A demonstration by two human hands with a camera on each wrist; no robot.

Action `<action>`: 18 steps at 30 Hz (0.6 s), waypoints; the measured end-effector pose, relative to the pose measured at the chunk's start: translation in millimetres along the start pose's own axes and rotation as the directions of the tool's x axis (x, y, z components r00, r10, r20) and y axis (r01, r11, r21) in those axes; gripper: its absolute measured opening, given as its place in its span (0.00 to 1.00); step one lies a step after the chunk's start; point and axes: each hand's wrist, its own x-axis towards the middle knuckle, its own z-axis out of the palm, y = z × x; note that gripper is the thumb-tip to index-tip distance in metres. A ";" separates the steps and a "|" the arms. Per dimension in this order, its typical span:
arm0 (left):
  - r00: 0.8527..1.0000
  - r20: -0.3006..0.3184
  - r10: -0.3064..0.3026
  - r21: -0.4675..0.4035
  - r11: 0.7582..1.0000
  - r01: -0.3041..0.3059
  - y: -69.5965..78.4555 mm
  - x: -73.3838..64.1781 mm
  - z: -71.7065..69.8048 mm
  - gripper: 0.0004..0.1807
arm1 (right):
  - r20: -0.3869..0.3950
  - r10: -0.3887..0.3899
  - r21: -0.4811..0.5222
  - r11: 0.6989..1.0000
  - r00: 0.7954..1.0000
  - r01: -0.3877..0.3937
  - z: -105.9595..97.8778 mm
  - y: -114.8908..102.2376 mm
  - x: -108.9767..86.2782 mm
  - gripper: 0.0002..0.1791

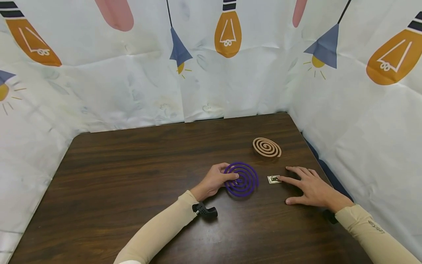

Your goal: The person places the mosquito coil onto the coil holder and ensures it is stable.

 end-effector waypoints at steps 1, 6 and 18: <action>1.000 -0.003 -0.005 -0.005 1.000 0.005 -0.2 0.4 1.2 0.18 | 0.001 0.000 0.000 1.000 1.000 0.000 0.2 0.3 0.0 0.46; 1.000 0.004 -0.020 -0.022 1.000 0.020 -1.1 3.1 6.1 0.19 | -0.001 -0.002 0.001 1.000 1.000 0.002 0.4 1.5 0.3 0.46; 1.000 0.009 -0.017 -0.057 0.998 0.018 -2.1 10.1 18.8 0.16 | 0.002 0.005 0.004 1.000 1.000 -0.005 -0.5 1.2 -0.1 0.45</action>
